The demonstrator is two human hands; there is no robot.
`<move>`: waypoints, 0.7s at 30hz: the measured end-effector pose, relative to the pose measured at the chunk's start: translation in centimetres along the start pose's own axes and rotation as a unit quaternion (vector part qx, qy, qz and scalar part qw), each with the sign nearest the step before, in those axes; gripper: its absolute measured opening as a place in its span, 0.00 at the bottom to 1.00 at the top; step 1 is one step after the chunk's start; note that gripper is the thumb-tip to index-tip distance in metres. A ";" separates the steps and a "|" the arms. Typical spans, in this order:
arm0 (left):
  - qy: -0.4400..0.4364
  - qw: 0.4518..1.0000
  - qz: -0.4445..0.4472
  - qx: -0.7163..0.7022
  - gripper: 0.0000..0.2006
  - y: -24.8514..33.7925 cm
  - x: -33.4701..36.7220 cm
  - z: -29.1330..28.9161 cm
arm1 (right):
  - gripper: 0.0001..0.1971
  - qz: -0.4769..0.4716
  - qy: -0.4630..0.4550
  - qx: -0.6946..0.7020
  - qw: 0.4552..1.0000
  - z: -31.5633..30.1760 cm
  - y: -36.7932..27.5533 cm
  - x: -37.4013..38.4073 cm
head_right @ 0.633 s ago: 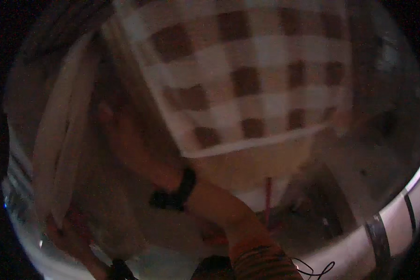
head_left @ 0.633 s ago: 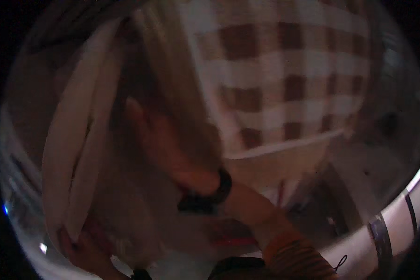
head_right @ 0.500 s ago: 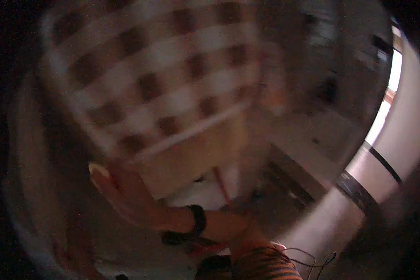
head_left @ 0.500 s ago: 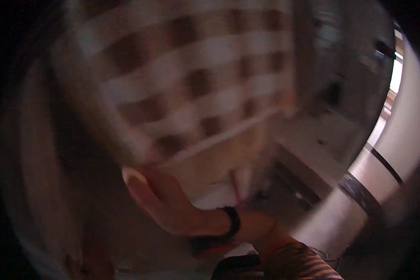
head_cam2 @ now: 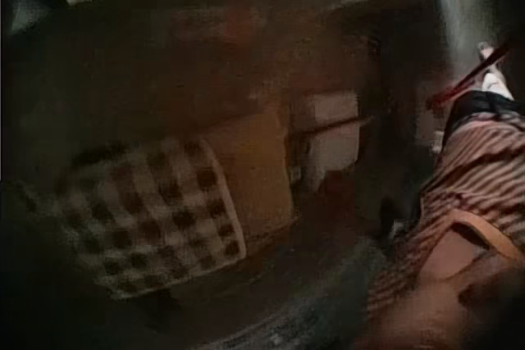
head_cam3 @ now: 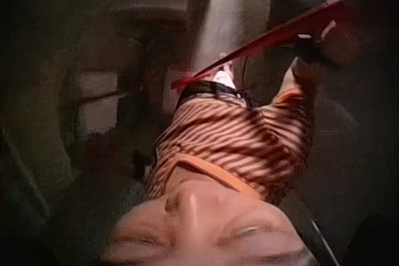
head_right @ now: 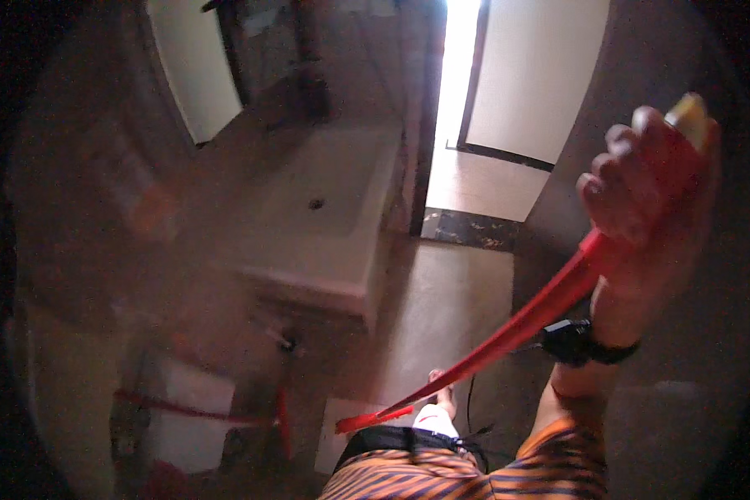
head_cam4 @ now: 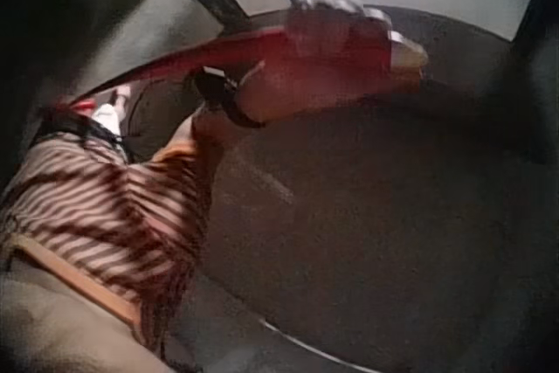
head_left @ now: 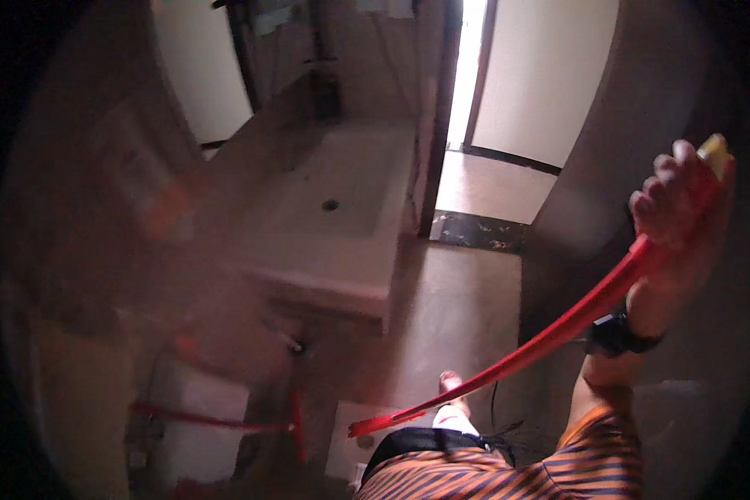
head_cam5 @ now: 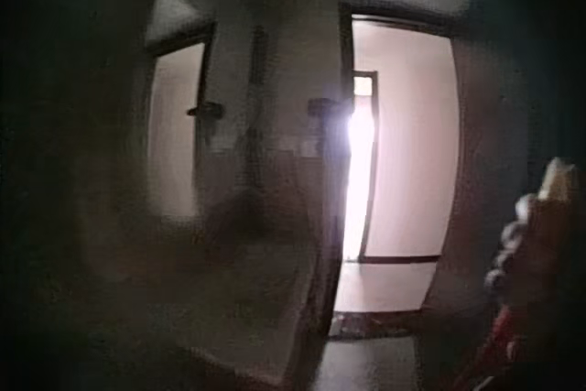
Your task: Sweep the floor in various rooms using a red broom.
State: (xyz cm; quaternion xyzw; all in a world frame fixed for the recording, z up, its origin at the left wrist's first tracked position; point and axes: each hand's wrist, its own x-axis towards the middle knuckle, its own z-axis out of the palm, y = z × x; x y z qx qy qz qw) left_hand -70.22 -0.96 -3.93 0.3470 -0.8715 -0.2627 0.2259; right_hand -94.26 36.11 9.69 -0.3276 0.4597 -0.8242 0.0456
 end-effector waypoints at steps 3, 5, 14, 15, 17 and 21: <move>-0.093 0.994 0.015 -0.048 0.09 5.6 -1.1 11.1 | 0.18 0.005 -0.032 0.028 0.999 -13.9 -2.9 1.1; -0.162 0.985 0.014 -0.064 0.08 9.7 -2.3 16.4 | 0.12 -0.057 0.064 -0.010 0.996 -21.0 -3.7 0.9; -0.466 0.869 -0.044 -0.161 0.06 29.5 4.6 44.9 | 0.09 -0.083 -0.068 -0.106 0.989 -46.2 -4.9 7.3; -0.467 0.868 -0.042 -0.166 0.06 30.8 5.9 47.4 | 0.11 -0.071 -0.080 -0.108 0.988 -47.3 -3.8 9.0; -0.568 0.798 -0.108 -0.170 0.08 33.6 9.3 52.5 | 0.15 -0.063 -0.099 -0.117 0.986 -49.9 -1.9 11.8; -0.572 0.808 0.002 -0.140 0.11 39.2 16.3 63.7 | 0.14 -0.181 -0.004 -0.181 0.967 -56.1 -0.2 18.1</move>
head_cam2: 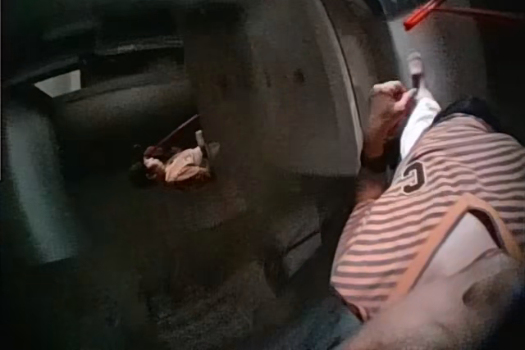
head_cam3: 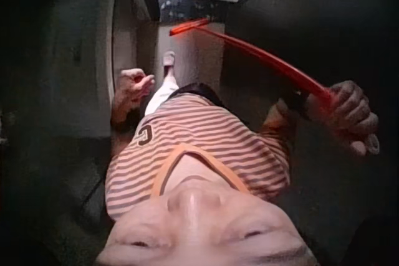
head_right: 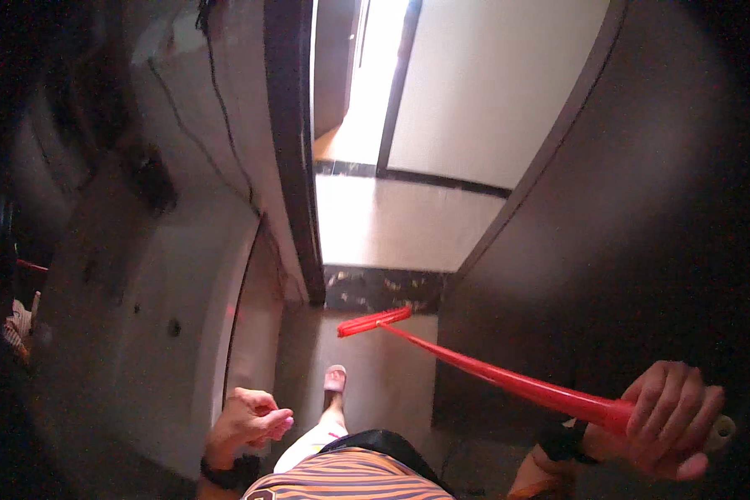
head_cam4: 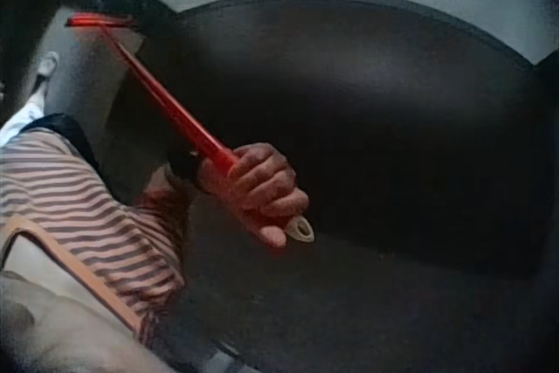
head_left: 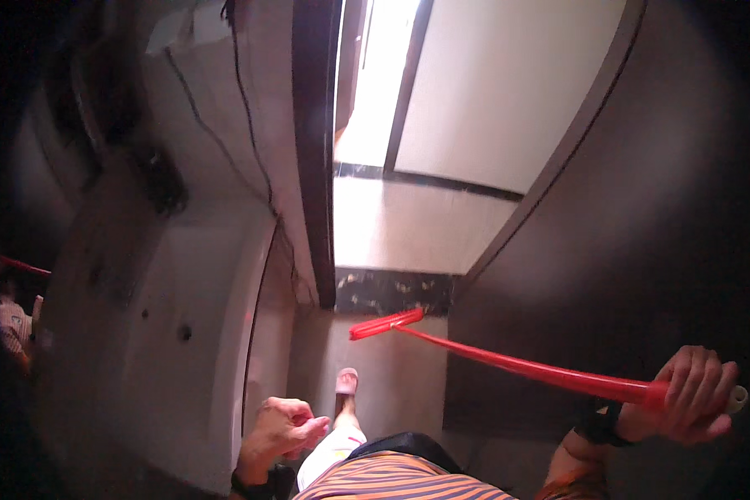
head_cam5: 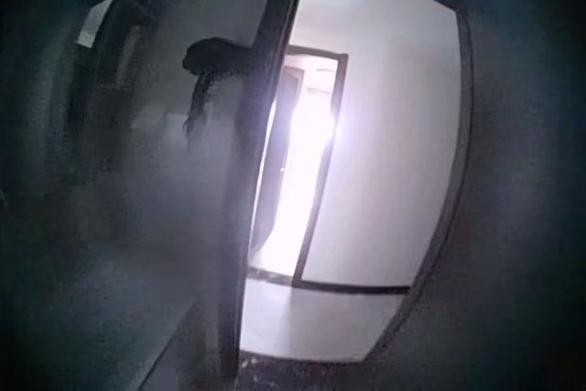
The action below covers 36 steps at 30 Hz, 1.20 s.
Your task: Sweep the floor in various rooms using a red broom.
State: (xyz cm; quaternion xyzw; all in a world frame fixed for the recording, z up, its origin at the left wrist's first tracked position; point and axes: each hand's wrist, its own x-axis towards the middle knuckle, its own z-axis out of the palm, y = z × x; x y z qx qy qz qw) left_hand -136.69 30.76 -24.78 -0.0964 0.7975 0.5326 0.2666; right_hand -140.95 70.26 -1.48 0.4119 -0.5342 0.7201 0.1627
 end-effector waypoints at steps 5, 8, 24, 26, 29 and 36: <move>-0.027 0.962 0.190 0.194 0.13 5.7 19.2 0.5 | 0.16 -0.010 -0.034 0.021 0.999 -5.1 7.7 5.5; -0.059 0.924 0.308 0.219 0.16 11.6 28.3 1.6 | 0.17 -0.035 0.013 -0.014 0.999 -7.1 14.4 10.3; -0.011 0.888 0.382 0.256 0.09 11.7 75.3 18.4 | 0.28 -0.031 -0.229 0.027 0.973 -36.9 53.2 4.2; 0.033 0.903 0.339 0.261 0.09 13.0 80.3 17.2 | 0.24 -0.047 -0.098 0.007 0.994 -39.0 56.5 4.5; 0.086 0.926 0.271 0.247 0.09 12.1 88.2 15.9 | 0.11 0.013 0.096 -0.397 0.913 -39.7 62.1 7.1; -0.062 0.937 0.148 0.309 0.07 6.7 100.9 15.2 | 0.14 0.421 -0.263 -0.557 0.665 -46.2 73.3 8.2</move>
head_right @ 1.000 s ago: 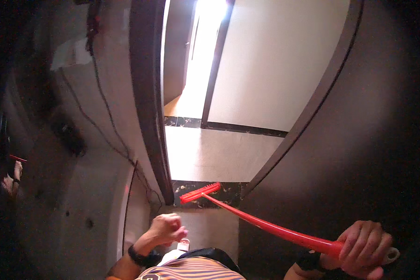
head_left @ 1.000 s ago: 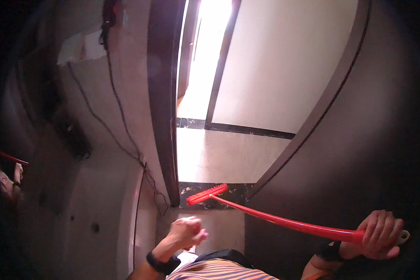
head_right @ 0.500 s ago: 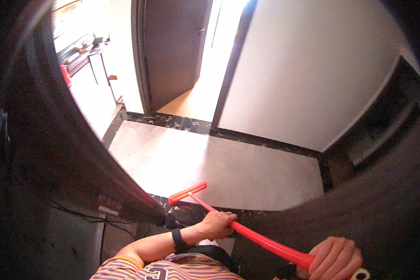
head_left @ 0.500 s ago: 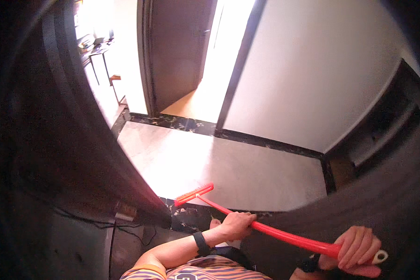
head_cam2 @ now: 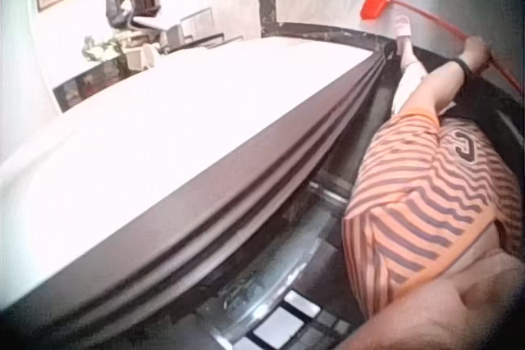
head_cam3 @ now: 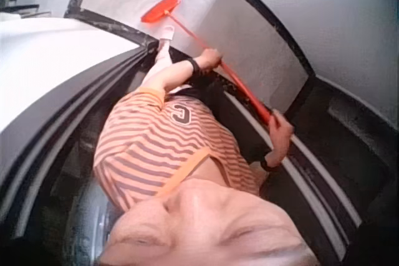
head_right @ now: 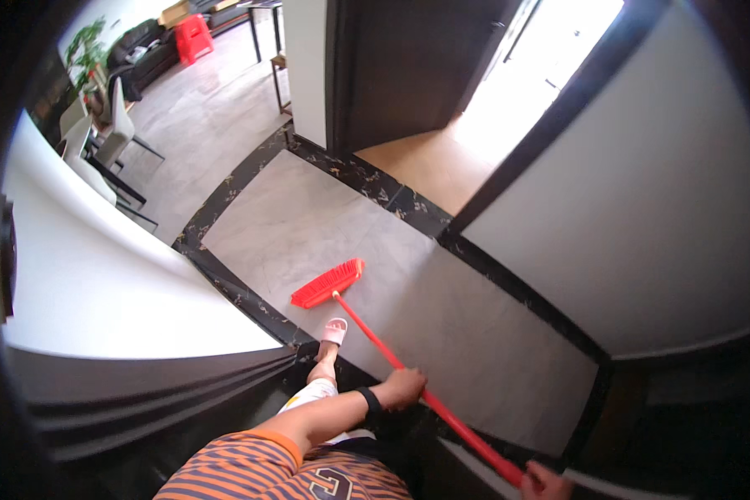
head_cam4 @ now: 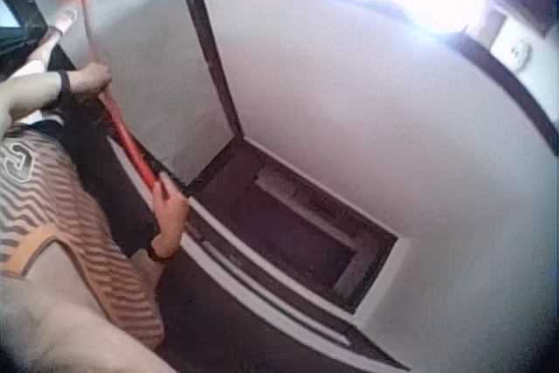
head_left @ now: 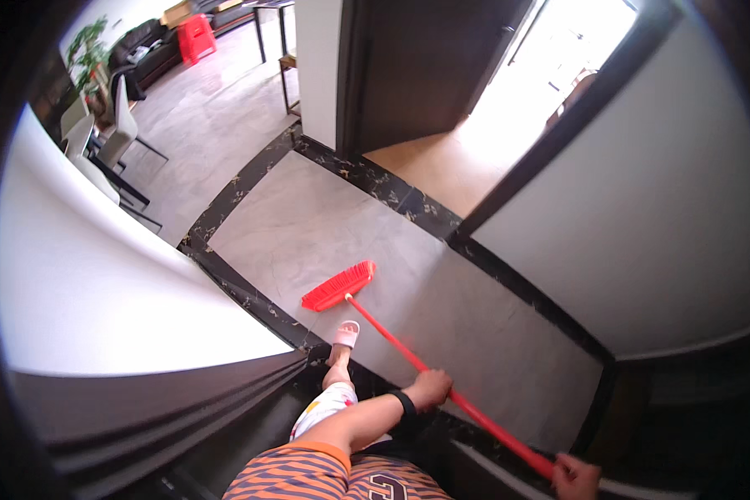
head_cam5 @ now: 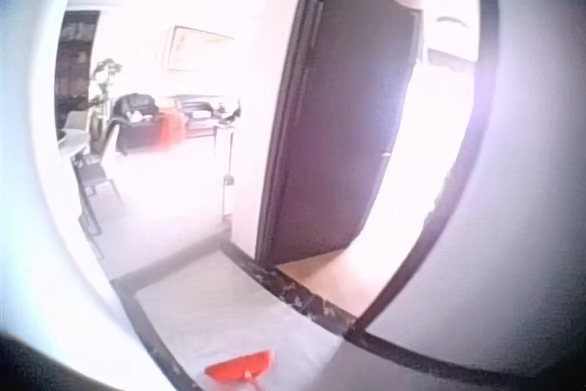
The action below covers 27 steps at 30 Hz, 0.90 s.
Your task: Sweep the floor in various rooms using a red broom.
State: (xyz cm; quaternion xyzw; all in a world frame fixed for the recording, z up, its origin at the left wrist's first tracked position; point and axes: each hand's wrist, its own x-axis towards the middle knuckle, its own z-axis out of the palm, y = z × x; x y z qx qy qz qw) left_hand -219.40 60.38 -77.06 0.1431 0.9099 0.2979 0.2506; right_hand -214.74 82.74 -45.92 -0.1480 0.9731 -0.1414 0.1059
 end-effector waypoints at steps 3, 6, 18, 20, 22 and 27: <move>0.011 0.998 -0.007 -0.056 0.06 -4.5 2.3 -1.5 | 0.14 0.127 -0.142 0.010 0.982 0.3 -3.6 7.2; -0.022 0.991 -0.044 -0.127 0.08 -10.9 4.0 -6.5 | 0.15 0.080 -0.168 0.032 0.982 0.2 -8.7 15.1; 0.330 0.853 -0.333 -0.230 0.10 -38.3 -3.0 -31.2 | 0.14 -0.209 -0.225 -0.081 0.948 19.2 -31.3 51.2; 0.253 0.790 -0.379 -0.410 0.12 -40.9 -6.3 -35.0 | 0.14 -0.247 -0.238 -0.059 0.937 26.7 -36.9 57.8; 0.338 0.828 -0.389 -0.219 0.14 -45.7 -7.3 -33.0 | 0.18 -0.289 -0.259 -0.012 0.922 34.3 -43.0 64.0; 0.356 0.711 -0.508 -0.332 0.15 -55.1 -13.2 -32.8 | 0.19 -0.328 -0.227 0.052 0.916 42.3 -54.0 76.7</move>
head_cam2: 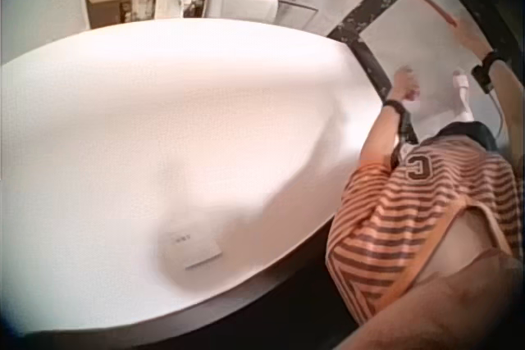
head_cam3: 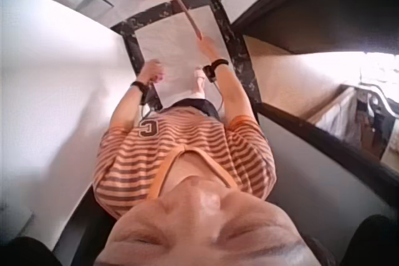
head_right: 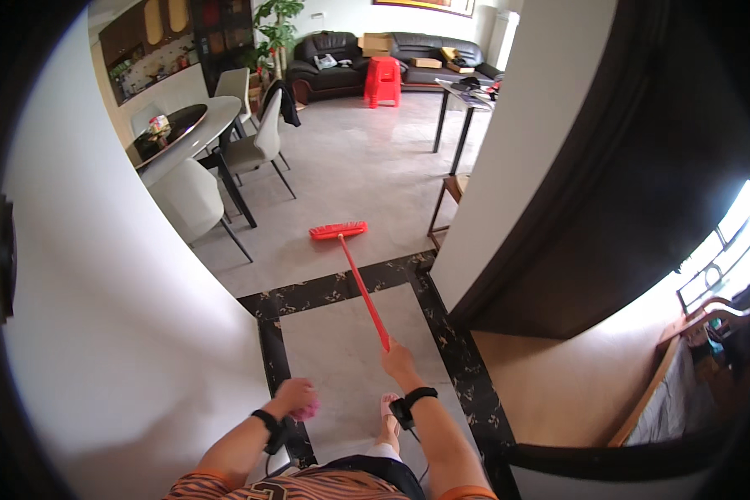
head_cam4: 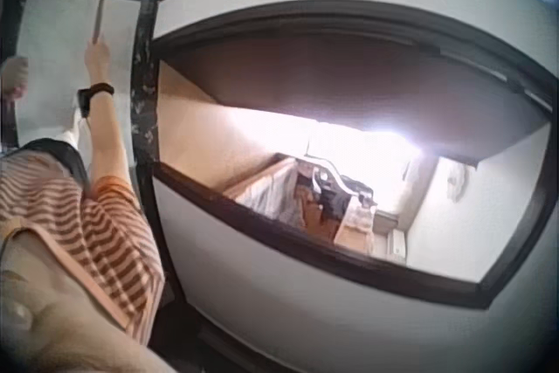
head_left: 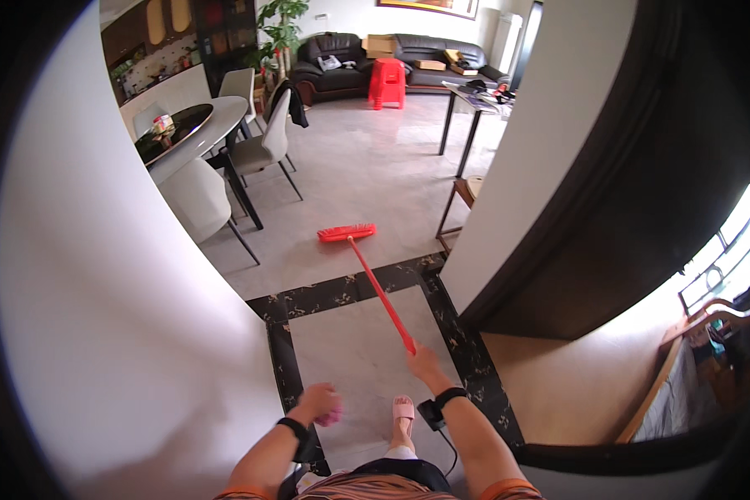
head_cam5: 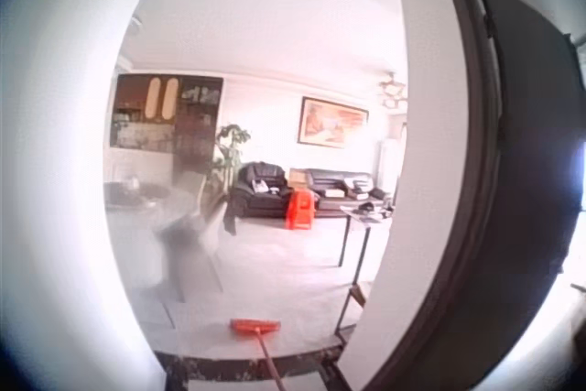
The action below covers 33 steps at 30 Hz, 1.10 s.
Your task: Sweep the floor in various rooms using a red broom.
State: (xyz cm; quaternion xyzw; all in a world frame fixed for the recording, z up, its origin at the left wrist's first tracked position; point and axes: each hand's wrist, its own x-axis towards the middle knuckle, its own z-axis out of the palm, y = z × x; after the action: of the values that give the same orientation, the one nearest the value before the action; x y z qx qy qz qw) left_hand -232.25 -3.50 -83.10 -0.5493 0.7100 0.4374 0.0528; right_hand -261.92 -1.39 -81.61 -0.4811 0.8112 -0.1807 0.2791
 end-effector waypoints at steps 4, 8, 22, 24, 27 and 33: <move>0.223 0.955 -0.195 0.036 0.14 -8.2 -3.9 -7.2 | 0.18 -0.073 -0.090 0.020 0.993 -11.0 1.2 1.9; 0.233 0.925 -0.300 0.022 0.15 -10.8 -3.6 -9.9 | 0.24 0.145 -0.290 0.116 0.939 -22.6 2.4 2.6; 0.164 0.935 -0.206 -0.239 0.15 -4.1 24.8 -27.7 | 0.19 0.051 -0.381 0.250 0.889 -19.8 -21.9 33.6; 0.177 0.970 -0.033 -0.163 0.15 5.8 29.4 -33.6 | 0.22 -0.008 -0.356 0.164 0.920 -24.1 -22.7 34.6; 0.138 0.981 0.065 -0.122 0.32 11.7 36.6 -36.9 | 0.28 0.055 -0.423 0.089 0.900 -29.7 -31.2 37.1; 0.044 0.971 0.227 0.062 0.06 15.4 51.0 -37.7 | 0.28 0.061 -0.487 -0.011 0.871 -30.4 -35.2 47.1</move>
State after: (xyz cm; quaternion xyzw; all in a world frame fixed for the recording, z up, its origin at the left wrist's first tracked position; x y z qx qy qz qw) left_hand -249.60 -66.30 -79.70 -0.3885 0.8436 0.3680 -0.0451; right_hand -275.04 -58.78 -51.29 -0.4605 0.6024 0.1030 0.6438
